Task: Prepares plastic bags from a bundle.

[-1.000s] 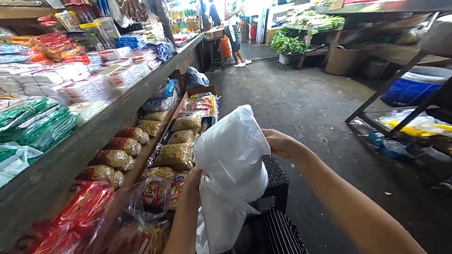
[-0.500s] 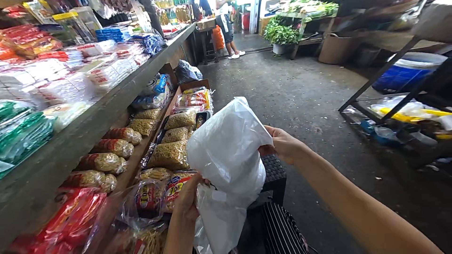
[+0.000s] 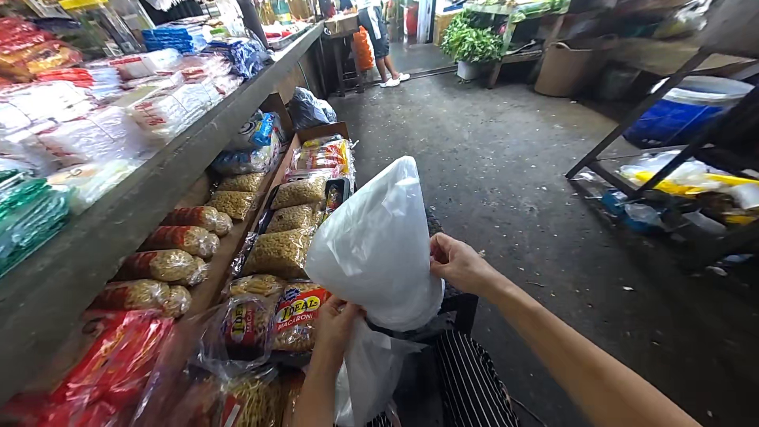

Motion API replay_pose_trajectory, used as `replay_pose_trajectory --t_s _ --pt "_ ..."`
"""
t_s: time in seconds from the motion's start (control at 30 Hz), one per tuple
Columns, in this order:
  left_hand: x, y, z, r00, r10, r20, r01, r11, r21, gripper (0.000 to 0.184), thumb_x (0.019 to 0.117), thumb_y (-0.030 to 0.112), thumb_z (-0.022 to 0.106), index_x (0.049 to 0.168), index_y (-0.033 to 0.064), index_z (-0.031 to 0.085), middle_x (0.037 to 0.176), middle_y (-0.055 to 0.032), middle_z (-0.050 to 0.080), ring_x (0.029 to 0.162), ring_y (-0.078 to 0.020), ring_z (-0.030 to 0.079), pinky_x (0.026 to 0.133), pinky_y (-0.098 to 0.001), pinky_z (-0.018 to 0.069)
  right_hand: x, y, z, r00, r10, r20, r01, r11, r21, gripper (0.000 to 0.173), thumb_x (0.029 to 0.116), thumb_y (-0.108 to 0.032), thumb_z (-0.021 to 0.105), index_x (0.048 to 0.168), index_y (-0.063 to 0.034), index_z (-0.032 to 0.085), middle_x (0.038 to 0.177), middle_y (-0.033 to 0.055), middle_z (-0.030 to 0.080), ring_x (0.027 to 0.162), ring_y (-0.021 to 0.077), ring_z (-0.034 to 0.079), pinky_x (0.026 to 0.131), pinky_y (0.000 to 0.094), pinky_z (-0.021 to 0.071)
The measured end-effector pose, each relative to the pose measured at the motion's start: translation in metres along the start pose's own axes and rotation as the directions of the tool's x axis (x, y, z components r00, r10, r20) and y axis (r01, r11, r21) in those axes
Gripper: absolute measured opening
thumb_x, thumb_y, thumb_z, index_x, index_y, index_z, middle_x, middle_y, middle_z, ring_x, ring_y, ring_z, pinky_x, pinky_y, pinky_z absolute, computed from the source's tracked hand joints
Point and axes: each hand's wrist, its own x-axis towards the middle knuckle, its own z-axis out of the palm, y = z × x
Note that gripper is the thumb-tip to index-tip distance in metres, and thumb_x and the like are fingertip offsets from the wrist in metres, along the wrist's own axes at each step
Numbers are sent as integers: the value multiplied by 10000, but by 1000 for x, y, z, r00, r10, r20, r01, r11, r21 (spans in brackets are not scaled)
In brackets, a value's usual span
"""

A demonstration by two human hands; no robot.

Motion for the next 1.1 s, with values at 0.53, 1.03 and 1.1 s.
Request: replay_pose_trajectory --t_s 0.53,1.03,1.1 --pt "52 33 -10 998 59 22 -60 995 74 284 872 -120 618 1117 12 562 865 18 668 783 -18 651 739 -238 569 28 -1 -3 988 -104 -118 154 794 589 138 954 32 523 1047 -16 613 835 -20 659 731 45 640 704 225 556" --pt "28 13 -46 969 142 204 -177 971 161 294 863 -12 700 1151 5 644 971 1 726 877 -34 690 834 -254 584 40 1 -32 965 -257 53 252 964 91 211 956 -45 612 1114 78 679 1125 170 658 1000 183 624 903 362 515" --pt "25 31 -68 937 238 255 -258 965 48 509 804 83 778 1276 33 594 1108 18 725 969 -61 701 869 -273 601 35 -12 -38 853 -508 -121 518 796 313 524 950 -302 650 1330 48 556 1319 132 624 1205 179 612 1019 357 522"
